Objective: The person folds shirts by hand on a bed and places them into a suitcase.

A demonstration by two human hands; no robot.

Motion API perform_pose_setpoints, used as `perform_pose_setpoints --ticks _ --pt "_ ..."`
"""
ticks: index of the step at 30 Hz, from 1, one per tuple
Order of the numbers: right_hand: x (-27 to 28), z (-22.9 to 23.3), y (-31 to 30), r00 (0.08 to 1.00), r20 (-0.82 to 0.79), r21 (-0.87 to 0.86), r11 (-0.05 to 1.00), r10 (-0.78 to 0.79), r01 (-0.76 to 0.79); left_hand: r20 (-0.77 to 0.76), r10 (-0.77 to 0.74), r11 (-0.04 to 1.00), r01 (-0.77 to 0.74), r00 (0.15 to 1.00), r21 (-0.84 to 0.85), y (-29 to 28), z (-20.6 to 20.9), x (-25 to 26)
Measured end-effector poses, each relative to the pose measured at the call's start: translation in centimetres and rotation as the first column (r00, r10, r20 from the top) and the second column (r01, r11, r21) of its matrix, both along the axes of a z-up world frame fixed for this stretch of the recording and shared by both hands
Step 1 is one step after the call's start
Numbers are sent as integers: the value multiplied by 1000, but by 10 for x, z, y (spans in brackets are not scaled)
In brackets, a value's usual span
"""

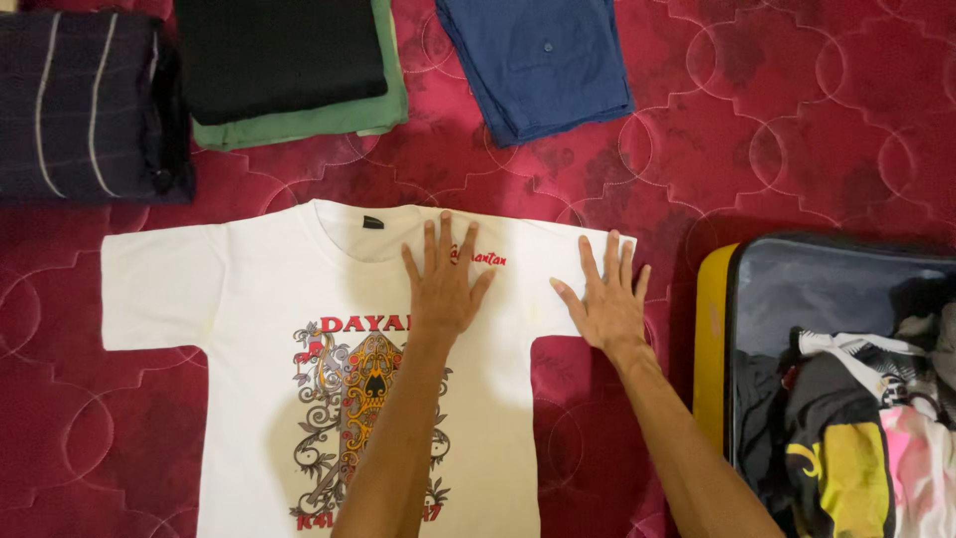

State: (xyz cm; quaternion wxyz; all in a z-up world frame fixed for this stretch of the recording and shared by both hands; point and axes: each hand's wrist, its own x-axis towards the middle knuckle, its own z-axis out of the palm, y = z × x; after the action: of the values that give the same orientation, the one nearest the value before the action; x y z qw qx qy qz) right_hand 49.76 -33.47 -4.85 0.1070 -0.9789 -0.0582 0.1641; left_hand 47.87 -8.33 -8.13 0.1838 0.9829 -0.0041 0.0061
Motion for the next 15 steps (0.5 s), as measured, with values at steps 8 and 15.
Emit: perform_pose_setpoints --ticks 8,15 --pt "-1 -6 -2 999 -7 16 999 -48 49 43 28 999 -26 999 -47 5 -4 6" --pt "0 -3 -5 999 -18 43 998 -51 52 -43 20 999 -19 999 27 7 4 16"
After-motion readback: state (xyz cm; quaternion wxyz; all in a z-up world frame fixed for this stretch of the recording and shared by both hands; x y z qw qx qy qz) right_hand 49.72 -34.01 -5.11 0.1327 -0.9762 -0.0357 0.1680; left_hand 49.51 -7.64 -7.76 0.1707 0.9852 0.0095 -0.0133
